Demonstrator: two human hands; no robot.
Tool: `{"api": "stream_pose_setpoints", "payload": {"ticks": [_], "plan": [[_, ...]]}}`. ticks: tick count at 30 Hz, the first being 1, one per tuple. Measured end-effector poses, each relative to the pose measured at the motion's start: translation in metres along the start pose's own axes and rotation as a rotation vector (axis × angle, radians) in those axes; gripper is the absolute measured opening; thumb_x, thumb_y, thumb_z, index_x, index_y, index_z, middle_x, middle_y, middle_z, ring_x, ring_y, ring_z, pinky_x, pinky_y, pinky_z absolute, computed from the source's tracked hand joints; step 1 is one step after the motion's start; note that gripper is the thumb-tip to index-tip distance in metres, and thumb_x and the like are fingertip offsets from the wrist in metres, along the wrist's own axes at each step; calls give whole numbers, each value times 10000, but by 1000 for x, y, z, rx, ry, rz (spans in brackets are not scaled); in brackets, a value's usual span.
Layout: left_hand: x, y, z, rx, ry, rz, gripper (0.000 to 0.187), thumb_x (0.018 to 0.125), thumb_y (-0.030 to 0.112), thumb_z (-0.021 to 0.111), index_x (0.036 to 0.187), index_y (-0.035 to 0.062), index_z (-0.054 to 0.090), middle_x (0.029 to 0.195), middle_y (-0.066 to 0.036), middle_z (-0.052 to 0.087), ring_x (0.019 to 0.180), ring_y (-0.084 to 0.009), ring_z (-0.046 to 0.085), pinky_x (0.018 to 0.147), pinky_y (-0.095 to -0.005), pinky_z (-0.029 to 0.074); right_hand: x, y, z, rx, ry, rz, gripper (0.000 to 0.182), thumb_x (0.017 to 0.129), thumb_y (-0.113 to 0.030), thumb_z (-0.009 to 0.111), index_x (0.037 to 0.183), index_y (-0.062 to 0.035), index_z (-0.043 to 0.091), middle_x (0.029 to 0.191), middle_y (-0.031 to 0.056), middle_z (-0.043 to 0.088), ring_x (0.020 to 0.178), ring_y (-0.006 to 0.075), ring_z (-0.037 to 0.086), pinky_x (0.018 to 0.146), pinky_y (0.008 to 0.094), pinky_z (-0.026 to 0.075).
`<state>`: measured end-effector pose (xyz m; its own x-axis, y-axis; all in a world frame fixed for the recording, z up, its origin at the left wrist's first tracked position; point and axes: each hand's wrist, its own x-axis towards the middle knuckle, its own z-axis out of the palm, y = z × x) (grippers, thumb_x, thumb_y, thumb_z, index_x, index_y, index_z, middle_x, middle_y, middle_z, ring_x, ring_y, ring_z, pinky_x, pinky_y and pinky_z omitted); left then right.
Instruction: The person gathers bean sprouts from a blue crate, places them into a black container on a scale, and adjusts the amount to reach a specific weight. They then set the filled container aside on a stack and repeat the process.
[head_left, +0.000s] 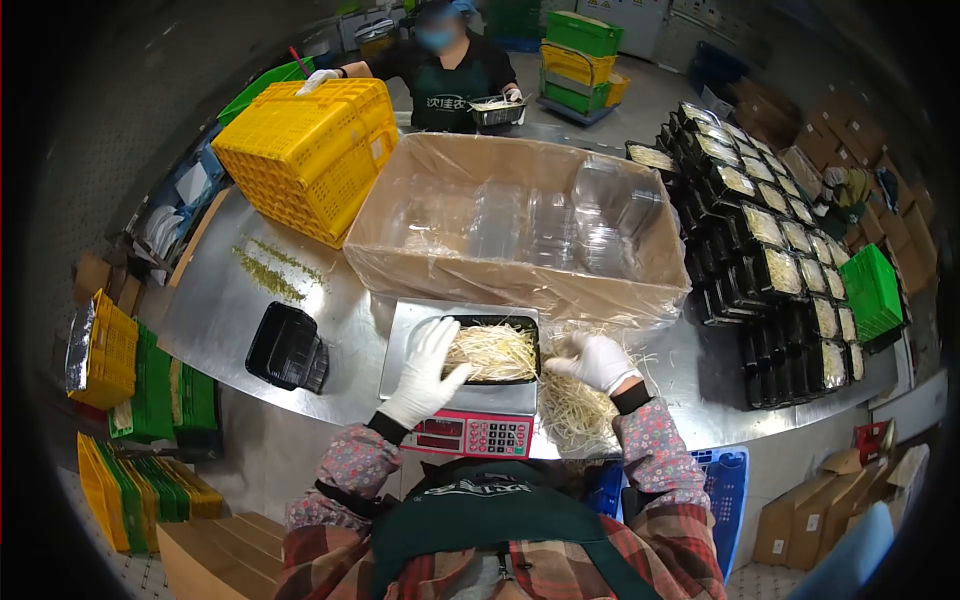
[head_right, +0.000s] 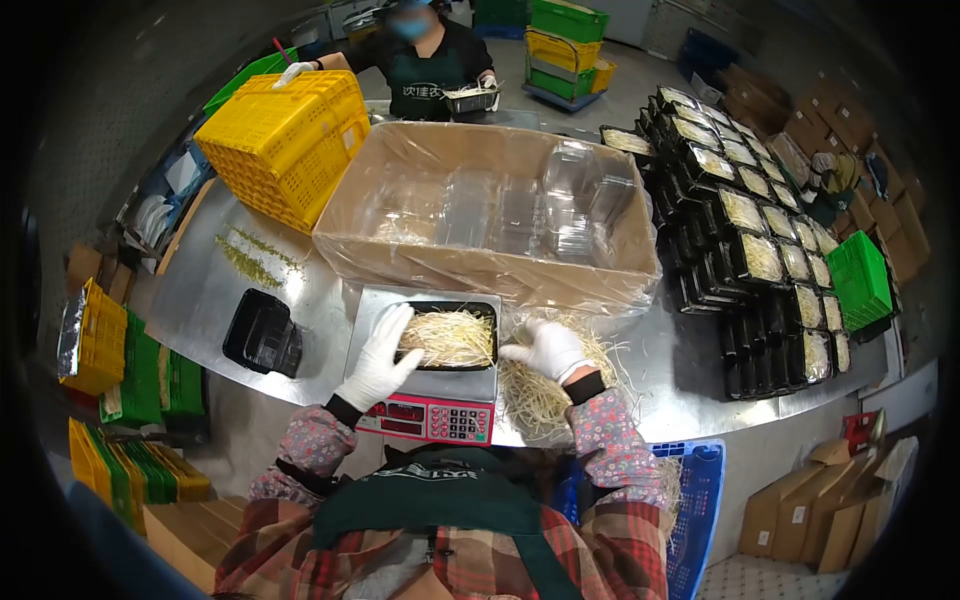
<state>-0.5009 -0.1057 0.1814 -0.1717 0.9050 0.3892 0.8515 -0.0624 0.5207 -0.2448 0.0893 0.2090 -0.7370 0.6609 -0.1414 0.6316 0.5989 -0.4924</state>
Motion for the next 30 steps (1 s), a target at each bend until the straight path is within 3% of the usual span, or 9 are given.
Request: {"api": "stream_pose_setpoints", "payload": {"ticks": [4,7,11,15,19,24,26,28,30], "plan": [[24,13,24,72,-91,73,730,829,362,678,1413,13,412,1451,-209,399,1370,-393,329,1138,-486,251,-7,-9,39,75,-17,-51,329,779,-357,758,874,-56,669,813,158,693,777,333,678,720,396,531],[22,12,7,35,-98,25,786,790,398,713,1409,15,417,1453,-205,400,1375,-398,322,1135,-491,252,-18,31,22,448,61,-58,83,783,-113,693,791,-42,651,743,124,677,683,244,663,649,320,513],[17,0,-4,55,-129,70,837,718,348,780,1392,0,427,1460,-208,396,1378,-403,327,1141,-487,253,-29,96,-3,-367,128,93,210,780,-276,699,875,-90,723,857,164,694,810,337,677,720,434,536],[42,-1,29,56,-118,270,680,807,361,703,1355,26,478,1361,-192,490,1288,-361,439,1080,-464,344,-10,0,0,211,248,-322,209,864,-255,642,850,-52,687,822,150,664,793,346,641,745,436,517],[63,-13,64,148,-201,327,381,858,223,602,1204,65,578,1163,-132,585,1088,-322,538,947,-448,418,27,-42,58,86,53,-595,255,918,-259,539,857,-36,646,853,183,642,808,372,628,737,448,508],[66,-6,61,147,-243,265,368,825,220,592,1173,99,591,1129,-109,589,1062,-312,541,912,-433,421,52,-35,63,50,1,-541,270,881,-292,608,805,-40,670,777,180,663,699,380,632,668,448,514],[69,-3,55,103,-265,251,384,827,216,611,1181,70,580,1125,-119,589,1046,-320,545,895,-429,429,60,-33,25,147,-219,-577,290,880,-310,652,809,-30,677,774,171,670,697,350,638,665,418,515],[68,2,49,76,-214,274,425,853,227,634,1220,28,555,1136,-143,588,1040,-332,551,890,-432,438,82,-20,-17,441,-32,-545,272,863,-321,665,806,-57,698,759,149,668,710,326,639,691,380,511],[69,10,38,51,-145,266,469,839,230,672,1243,23,554,1184,-167,593,1096,-334,554,939,-432,433,124,12,-49,370,199,-286,258,850,-301,673,866,-47,707,842,160,682,825,318,656,760,387,513]]}}
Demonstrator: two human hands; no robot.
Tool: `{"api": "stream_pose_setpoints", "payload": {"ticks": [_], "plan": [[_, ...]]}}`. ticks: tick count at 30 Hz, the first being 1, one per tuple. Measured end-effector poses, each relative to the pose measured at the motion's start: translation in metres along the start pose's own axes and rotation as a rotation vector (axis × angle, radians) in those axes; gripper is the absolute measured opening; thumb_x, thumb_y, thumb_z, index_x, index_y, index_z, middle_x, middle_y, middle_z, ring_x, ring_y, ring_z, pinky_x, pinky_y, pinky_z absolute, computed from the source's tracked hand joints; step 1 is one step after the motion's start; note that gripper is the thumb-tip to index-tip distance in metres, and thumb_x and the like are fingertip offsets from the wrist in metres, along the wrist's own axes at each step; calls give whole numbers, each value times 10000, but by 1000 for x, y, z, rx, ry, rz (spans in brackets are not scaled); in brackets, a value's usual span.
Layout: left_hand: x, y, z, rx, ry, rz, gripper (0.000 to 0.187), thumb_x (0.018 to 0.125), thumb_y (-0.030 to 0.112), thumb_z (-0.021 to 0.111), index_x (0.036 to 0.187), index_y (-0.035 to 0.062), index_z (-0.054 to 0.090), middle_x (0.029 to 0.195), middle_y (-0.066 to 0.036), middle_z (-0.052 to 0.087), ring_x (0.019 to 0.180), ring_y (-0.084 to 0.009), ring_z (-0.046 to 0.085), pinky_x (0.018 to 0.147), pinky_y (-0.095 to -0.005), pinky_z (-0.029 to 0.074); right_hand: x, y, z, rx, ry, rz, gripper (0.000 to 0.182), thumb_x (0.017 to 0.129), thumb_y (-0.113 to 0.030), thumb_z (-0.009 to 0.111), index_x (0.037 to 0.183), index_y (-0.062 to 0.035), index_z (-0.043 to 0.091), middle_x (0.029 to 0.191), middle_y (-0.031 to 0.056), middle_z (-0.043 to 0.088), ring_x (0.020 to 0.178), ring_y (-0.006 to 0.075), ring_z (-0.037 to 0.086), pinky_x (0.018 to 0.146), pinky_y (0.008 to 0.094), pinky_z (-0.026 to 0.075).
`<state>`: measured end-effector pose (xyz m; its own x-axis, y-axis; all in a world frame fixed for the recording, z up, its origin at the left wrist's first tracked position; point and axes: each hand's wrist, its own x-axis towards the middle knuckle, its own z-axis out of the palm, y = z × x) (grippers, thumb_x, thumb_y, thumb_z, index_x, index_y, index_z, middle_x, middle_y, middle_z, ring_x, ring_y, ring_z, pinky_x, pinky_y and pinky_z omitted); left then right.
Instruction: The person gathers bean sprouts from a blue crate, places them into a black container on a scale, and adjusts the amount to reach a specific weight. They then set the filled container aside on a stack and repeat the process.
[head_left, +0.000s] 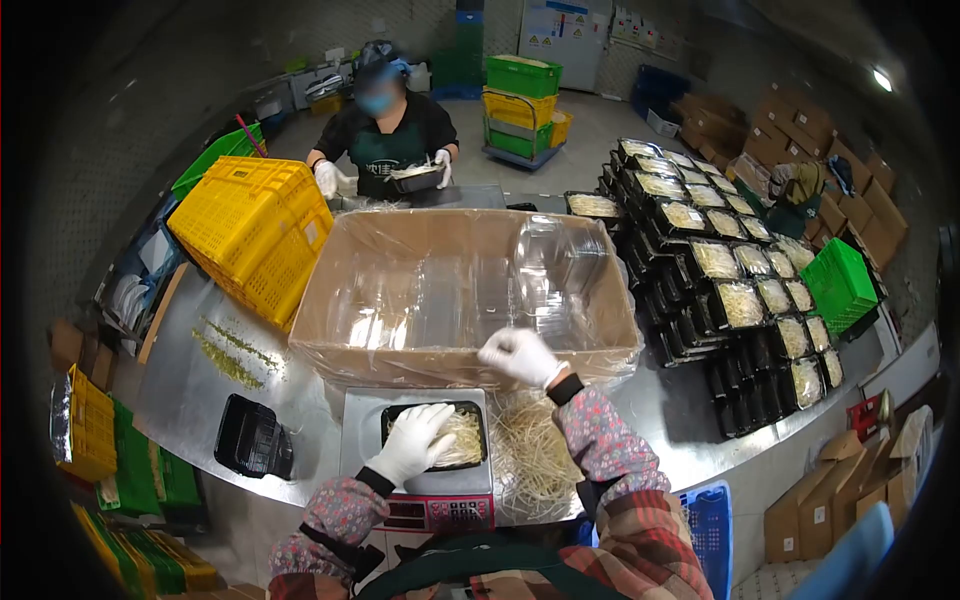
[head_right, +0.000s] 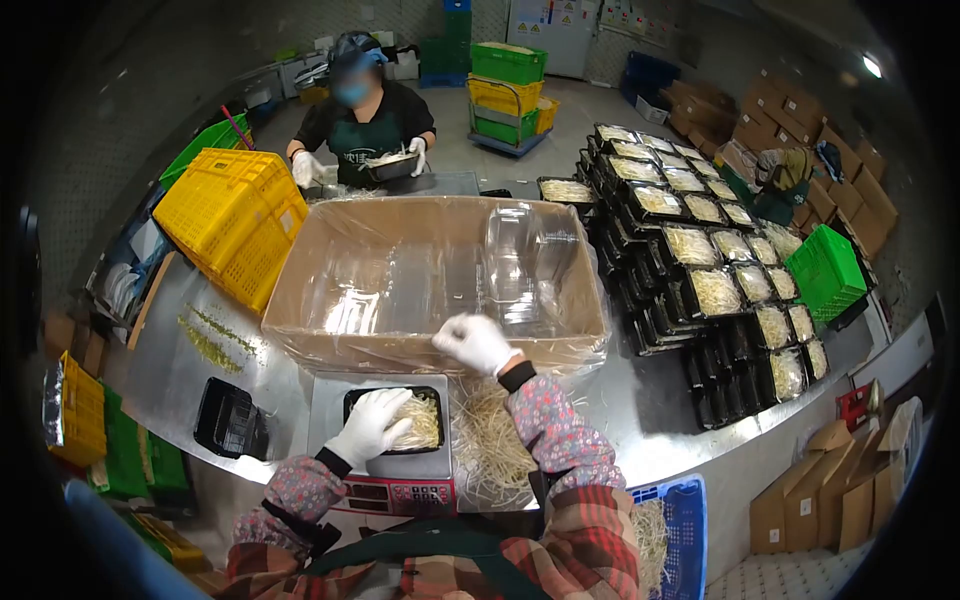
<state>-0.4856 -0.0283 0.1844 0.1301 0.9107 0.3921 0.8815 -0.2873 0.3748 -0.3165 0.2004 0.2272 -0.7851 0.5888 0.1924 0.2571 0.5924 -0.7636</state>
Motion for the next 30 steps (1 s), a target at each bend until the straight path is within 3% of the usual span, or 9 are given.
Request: {"api": "stream_pose_setpoints", "payload": {"ticks": [3,5,7,10,12,18,23,24,30], "plan": [[1,5,-26,-46,51,-91,458,807,166,695,1218,3,574,1193,-189,605,1128,-350,555,977,-433,440,62,71,-33,-445,303,184,369,808,-327,693,1059,-56,677,1036,166,679,966,343,641,852,422,509],[-9,8,-43,-82,171,-192,438,814,122,679,1224,10,573,1201,-195,598,1128,-361,554,969,-435,449,101,143,-32,-780,261,374,723,764,-362,744,1338,-26,462,1417,188,454,1278,347,462,995,466,440],[-17,18,-60,-73,213,-292,430,808,116,683,1210,5,578,1179,-193,609,1107,-364,568,959,-433,455,111,161,-28,-932,185,512,812,767,-413,737,1397,-38,389,1516,170,320,1368,337,357,1037,469,400],[-36,26,-77,-70,244,-474,418,810,100,675,1204,-4,580,1169,-196,613,1098,-367,574,965,-425,453,121,180,-23,-838,-106,596,591,752,-433,700,1201,-54,628,1207,162,643,1142,288,606,946,447,476],[-54,24,-78,-59,259,-588,408,825,75,644,1217,-12,574,1192,-194,600,1125,-353,562,991,-411,438,123,193,-15,-1024,5,239,228,775,-308,661,862,-115,746,812,125,715,817,285,702,719,428,548],[-82,0,-61,-348,380,-717,332,925,22,503,1247,-22,567,1224,-119,591,1142,-208,549,981,-319,423,75,132,-52,-1024,231,184,138,809,-115,573,856,-86,700,831,128,699,811,283,689,685,440,558],[-58,8,-63,-553,425,-725,402,934,50,505,1330,-24,508,1259,-134,568,1141,-235,562,1007,-338,424,15,75,-90,-133,800,-91,212,873,-78,633,1075,-13,649,996,134,670,869,285,654,770,340,531],[-51,10,-62,-636,443,-701,444,950,91,506,1379,-11,454,1294,-136,546,1147,-231,557,981,-335,445,7,64,-90,251,748,-70,309,899,-49,626,1206,-14,611,946,61,660,829,165,635,747,273,515],[-19,19,-45,-1098,469,-524,684,1000,300,490,1530,32,150,1429,-140,417,1153,-220,545,821,-311,537,-72,-40,-51,815,179,33,672,895,-32,611,1493,-90,310,913,0,572,724,59,561,599,203,496]]}}
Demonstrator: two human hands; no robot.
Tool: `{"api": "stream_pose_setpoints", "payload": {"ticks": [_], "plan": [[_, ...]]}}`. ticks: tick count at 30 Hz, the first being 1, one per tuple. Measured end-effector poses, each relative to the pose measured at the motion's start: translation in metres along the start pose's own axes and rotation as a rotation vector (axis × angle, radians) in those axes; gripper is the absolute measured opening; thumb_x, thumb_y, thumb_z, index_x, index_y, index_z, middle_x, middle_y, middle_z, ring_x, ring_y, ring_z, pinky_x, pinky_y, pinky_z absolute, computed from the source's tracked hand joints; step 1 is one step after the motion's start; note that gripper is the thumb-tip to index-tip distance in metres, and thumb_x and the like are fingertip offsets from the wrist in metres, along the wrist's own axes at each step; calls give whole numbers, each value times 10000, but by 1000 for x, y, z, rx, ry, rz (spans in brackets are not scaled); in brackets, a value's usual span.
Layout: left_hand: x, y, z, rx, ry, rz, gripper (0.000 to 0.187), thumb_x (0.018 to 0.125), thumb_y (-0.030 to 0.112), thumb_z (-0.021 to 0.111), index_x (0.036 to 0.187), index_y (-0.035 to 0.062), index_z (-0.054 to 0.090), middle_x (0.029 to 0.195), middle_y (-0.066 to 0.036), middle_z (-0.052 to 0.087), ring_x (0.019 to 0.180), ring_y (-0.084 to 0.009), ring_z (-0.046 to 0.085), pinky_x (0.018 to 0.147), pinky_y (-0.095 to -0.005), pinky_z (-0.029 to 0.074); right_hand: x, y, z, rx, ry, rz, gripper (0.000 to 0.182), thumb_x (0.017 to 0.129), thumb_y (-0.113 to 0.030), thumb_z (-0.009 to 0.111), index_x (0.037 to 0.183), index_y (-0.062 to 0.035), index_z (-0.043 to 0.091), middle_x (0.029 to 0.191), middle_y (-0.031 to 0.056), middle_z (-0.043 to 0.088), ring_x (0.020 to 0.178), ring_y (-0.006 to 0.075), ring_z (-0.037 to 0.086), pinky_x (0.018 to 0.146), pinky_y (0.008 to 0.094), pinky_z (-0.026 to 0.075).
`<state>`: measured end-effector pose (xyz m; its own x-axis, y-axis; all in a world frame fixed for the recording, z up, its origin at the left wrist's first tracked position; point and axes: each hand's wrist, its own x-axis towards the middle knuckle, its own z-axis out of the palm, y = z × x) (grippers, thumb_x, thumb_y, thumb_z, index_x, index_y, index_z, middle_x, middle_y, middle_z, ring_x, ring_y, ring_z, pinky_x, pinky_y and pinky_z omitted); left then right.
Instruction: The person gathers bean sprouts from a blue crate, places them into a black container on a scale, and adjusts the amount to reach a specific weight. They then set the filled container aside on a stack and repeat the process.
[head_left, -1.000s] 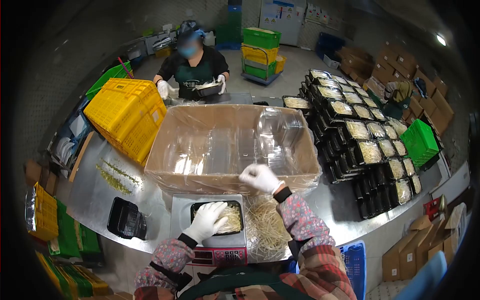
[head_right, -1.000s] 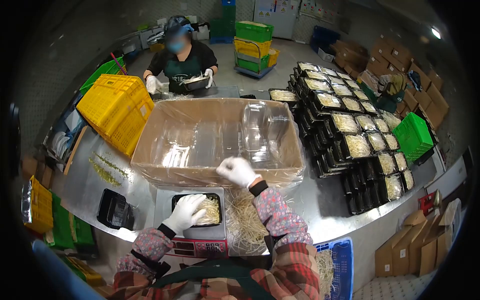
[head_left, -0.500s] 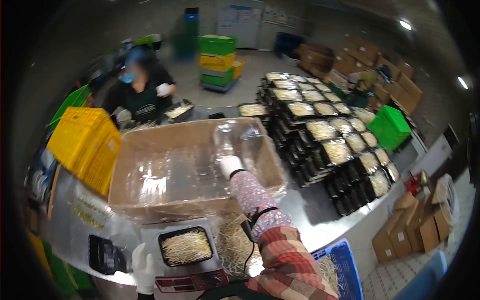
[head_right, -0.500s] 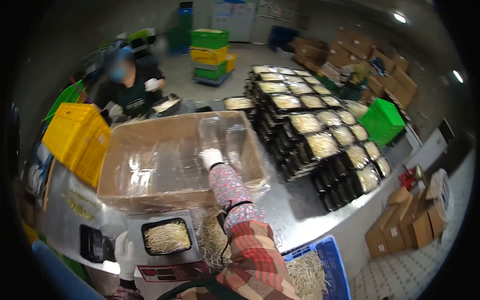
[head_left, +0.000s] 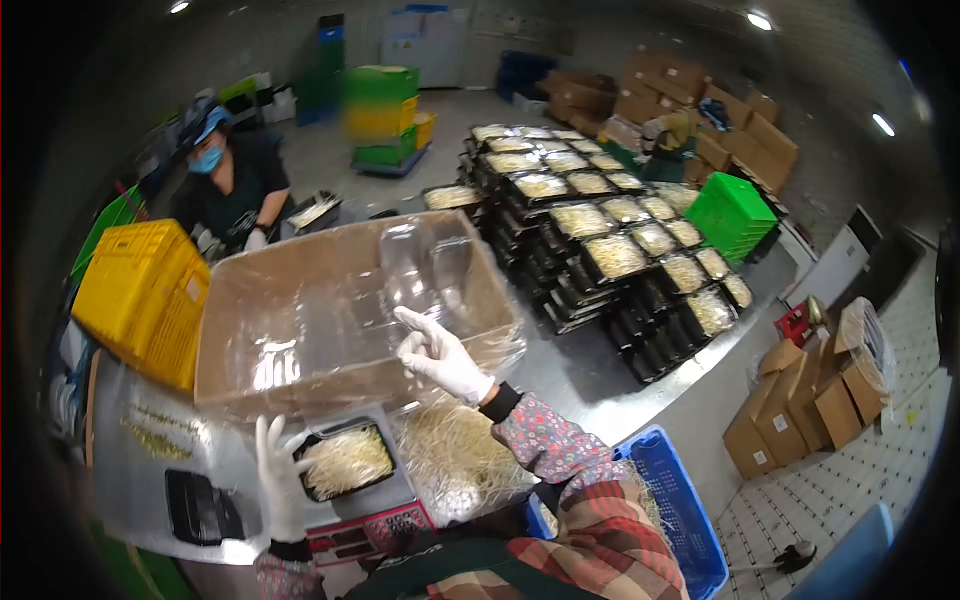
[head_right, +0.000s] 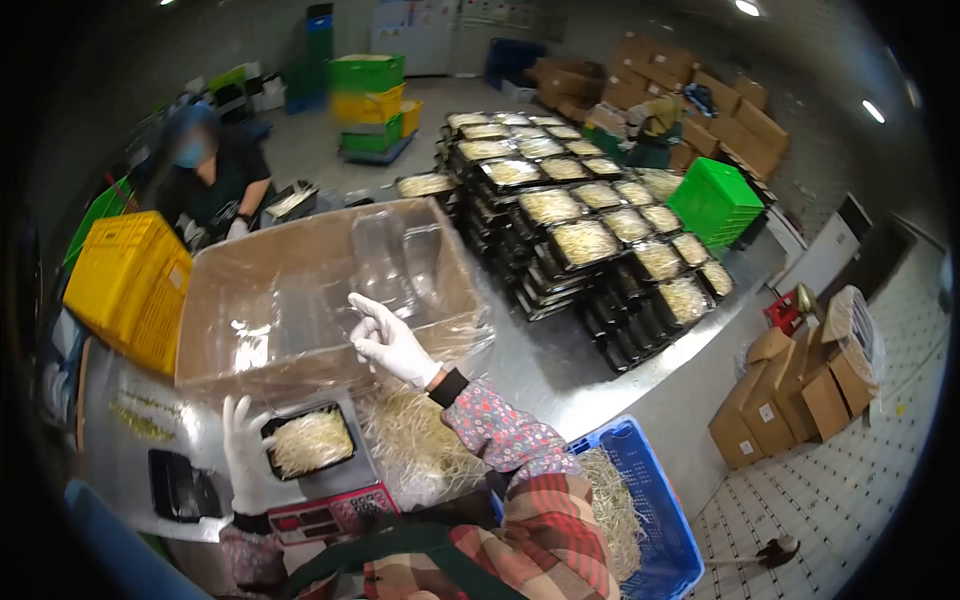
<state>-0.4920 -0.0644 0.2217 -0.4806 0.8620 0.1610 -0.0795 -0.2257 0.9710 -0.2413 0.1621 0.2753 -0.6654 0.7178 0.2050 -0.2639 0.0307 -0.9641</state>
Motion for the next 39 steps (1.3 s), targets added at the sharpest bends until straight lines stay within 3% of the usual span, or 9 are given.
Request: {"api": "stream_pose_setpoints", "payload": {"ticks": [5,11,15,19,21,23,27,35,39], "plan": [[3,37,25,66,101,-55,354,950,65,546,1282,-54,510,905,-71,667,755,-117,632,724,-236,527,-26,21,50,-23,-74,89,603,908,-23,593,1468,-75,374,865,-8,577,737,53,546,681,198,472],[-25,-1,-5,217,63,-67,277,918,56,605,1189,1,595,827,-44,662,651,-80,588,601,-217,489,-45,52,56,-325,40,151,319,921,-127,651,1223,-39,600,804,13,660,672,57,565,624,234,476],[-42,-12,-12,672,92,-56,186,874,86,665,1058,66,689,768,-40,646,566,-87,555,561,-227,470,-62,95,57,-719,23,72,302,913,-231,672,1146,-43,630,932,164,712,841,271,710,756,345,538],[2,-44,-39,1103,251,546,210,847,166,701,1028,59,701,796,-87,671,703,-200,637,627,-308,498,-28,134,69,-1038,94,-65,338,938,-392,575,1115,-115,651,916,192,698,831,380,669,736,466,528],[12,-76,-61,1162,253,442,241,889,215,665,1066,55,694,892,-100,693,813,-205,657,677,-317,507,-13,140,77,-1194,17,68,351,940,-400,565,1107,-105,658,919,190,698,849,384,665,762,460,528],[18,-110,-82,804,99,-51,274,923,247,627,1098,45,689,991,-95,700,807,-194,659,681,-306,518,-10,164,75,-1083,73,121,329,935,-371,587,1097,-95,663,940,191,697,888,357,672,783,431,525],[9,-83,-64,236,116,-365,250,923,196,609,1035,-5,706,961,-57,707,764,-142,637,677,-284,500,-17,200,61,-387,106,230,200,894,-186,687,1001,-19,668,899,62,714,817,156,651,745,299,499],[14,-109,-59,50,263,-247,63,815,39,696,862,-2,690,846,-55,680,781,-131,627,707,-272,488,-16,223,63,-95,260,291,80,882,-98,699,882,-51,634,829,1,669,716,71,583,685,232,479],[-15,-60,-57,-9,187,-440,219,877,129,689,1047,-2,646,963,-61,670,821,-132,636,633,-260,525,-45,159,61,1,168,462,337,906,-297,698,1022,-48,504,689,-3,581,482,72,539,374,224,436]]}}
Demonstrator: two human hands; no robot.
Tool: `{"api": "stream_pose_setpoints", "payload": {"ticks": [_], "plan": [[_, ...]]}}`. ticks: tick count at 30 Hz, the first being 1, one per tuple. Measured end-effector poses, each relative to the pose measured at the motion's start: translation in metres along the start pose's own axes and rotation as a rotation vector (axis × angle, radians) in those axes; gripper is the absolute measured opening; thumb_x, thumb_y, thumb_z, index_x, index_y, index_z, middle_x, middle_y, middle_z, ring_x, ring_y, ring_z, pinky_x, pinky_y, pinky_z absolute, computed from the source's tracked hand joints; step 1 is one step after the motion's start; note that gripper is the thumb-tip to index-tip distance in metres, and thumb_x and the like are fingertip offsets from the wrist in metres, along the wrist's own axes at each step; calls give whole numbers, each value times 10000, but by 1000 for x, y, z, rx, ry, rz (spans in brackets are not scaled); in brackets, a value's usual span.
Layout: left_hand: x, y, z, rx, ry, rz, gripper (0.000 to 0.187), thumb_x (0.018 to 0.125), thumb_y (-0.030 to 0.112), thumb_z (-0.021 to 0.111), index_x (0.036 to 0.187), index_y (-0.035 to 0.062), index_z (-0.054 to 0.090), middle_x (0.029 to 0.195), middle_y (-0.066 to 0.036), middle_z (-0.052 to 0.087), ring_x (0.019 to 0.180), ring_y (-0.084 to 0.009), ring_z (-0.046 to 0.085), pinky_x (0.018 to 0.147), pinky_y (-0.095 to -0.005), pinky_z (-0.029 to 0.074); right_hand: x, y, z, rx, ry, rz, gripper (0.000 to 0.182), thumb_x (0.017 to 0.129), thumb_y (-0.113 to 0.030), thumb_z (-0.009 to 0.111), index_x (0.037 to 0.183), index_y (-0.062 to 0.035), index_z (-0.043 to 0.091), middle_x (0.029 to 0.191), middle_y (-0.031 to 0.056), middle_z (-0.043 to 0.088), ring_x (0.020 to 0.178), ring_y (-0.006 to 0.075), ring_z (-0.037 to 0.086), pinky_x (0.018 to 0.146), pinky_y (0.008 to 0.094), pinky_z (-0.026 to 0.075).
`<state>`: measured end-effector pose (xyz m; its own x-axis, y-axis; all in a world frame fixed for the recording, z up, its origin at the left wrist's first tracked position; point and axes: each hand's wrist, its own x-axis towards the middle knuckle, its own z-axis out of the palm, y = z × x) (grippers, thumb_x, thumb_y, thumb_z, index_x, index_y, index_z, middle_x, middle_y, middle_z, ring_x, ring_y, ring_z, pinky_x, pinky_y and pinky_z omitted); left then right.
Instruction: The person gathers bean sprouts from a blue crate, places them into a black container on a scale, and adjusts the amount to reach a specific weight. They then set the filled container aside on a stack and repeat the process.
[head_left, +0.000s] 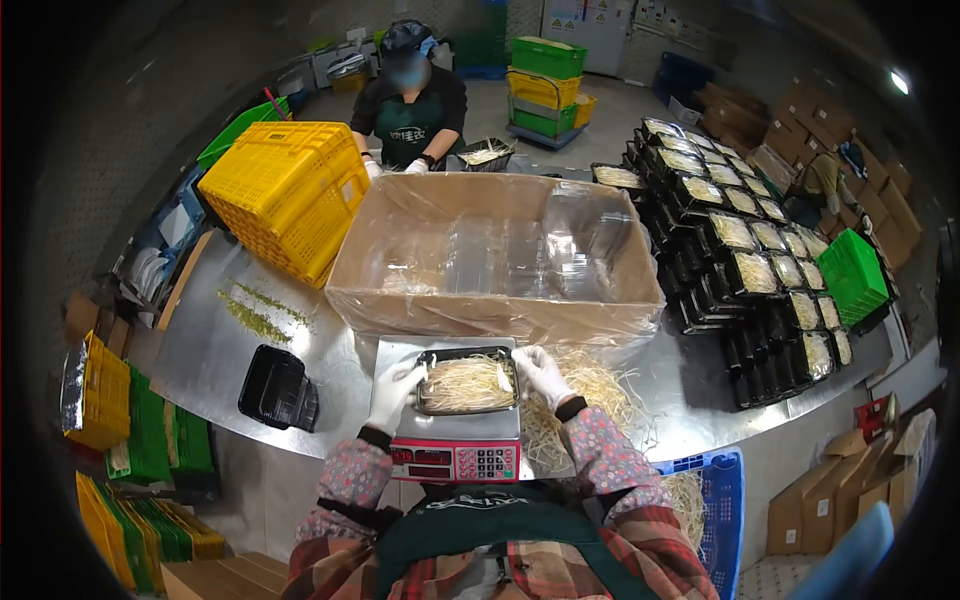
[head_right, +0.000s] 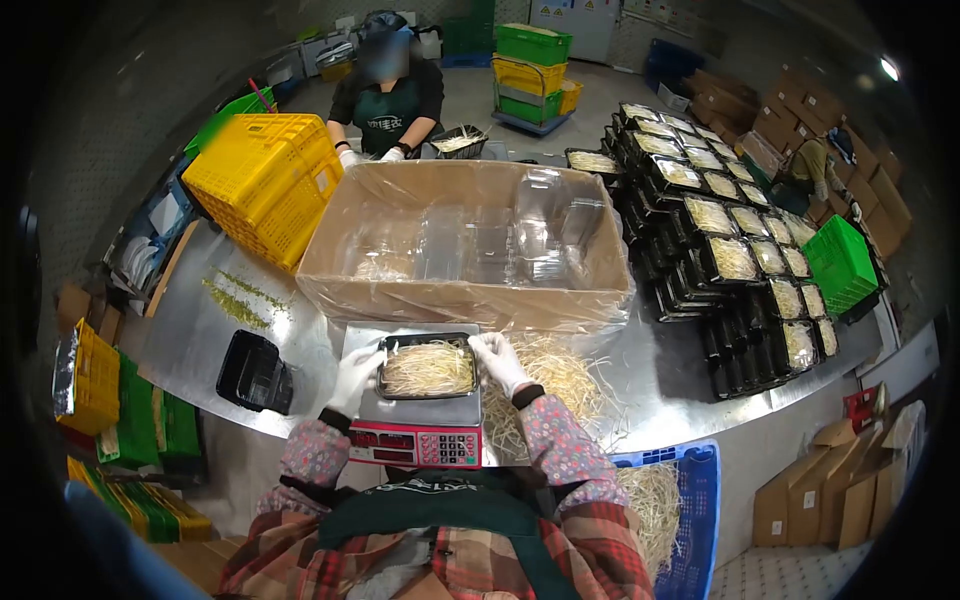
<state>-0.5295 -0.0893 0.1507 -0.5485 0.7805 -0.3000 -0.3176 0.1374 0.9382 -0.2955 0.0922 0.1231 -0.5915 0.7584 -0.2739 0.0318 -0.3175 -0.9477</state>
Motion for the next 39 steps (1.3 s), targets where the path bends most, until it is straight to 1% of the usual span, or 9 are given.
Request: {"api": "stream_pose_setpoints", "payload": {"ticks": [4,6,8,14,18,22,31,34,39], "plan": [[-41,-18,-12,-44,-163,-162,260,906,158,662,1094,-2,579,1011,-104,624,832,-191,654,660,-312,576,-54,-6,0,-30,-198,227,316,868,-176,739,966,-87,451,691,28,604,558,129,648,416,265,530],[-49,-39,-9,-384,-171,-70,195,903,129,649,1027,7,560,978,-105,610,821,-212,654,676,-337,588,-55,19,5,265,-110,225,298,848,-61,728,935,-105,446,700,40,617,561,155,662,415,275,536],[-41,-74,-12,-136,-149,249,119,884,72,628,960,36,544,926,-82,592,766,-204,638,680,-339,591,-66,15,16,290,-12,177,280,841,-19,704,908,-113,448,674,43,614,504,141,629,395,267,509],[-39,-27,-1,-171,-135,-17,136,800,-18,596,879,68,526,837,-43,553,636,-178,607,551,-344,593,-86,24,-1,125,-165,141,243,882,-96,690,858,-120,449,686,34,629,549,125,652,406,239,497],[-35,-1,32,-100,-316,-28,150,793,-33,604,871,64,521,841,-54,585,633,-178,624,516,-329,592,-91,0,-57,-171,-53,-272,476,870,-163,738,1288,-83,524,832,-34,613,789,45,582,661,205,494],[-30,-1,90,-64,-518,11,274,846,6,649,1104,1,555,1003,-112,643,806,-190,667,659,-328,607,-122,-35,-92,-245,-107,-172,369,874,-194,736,1197,-46,635,842,-39,622,773,40,544,667,206,455],[-28,10,125,34,-442,12,352,963,140,576,1280,-5,528,1114,-136,639,912,-218,669,780,-329,566,-110,20,-307,442,1301,-469,256,847,-108,710,1059,1,616,874,47,665,671,119,605,583,282,523],[-24,4,117,49,-333,9,287,969,156,576,1210,2,581,1059,-125,658,850,-210,678,746,-329,575,-55,73,-404,683,1381,-390,350,865,-55,651,1141,-38,438,822,109,594,502,197,584,363,382,523],[-30,12,89,199,-169,85,339,974,155,568,1283,18,539,1122,-103,645,881,-180,661,760,-304,550,-22,84,-444,542,1441,-319,365,823,-9,684,1083,-64,434,821,135,584,459,233,567,360,405,512]]}}
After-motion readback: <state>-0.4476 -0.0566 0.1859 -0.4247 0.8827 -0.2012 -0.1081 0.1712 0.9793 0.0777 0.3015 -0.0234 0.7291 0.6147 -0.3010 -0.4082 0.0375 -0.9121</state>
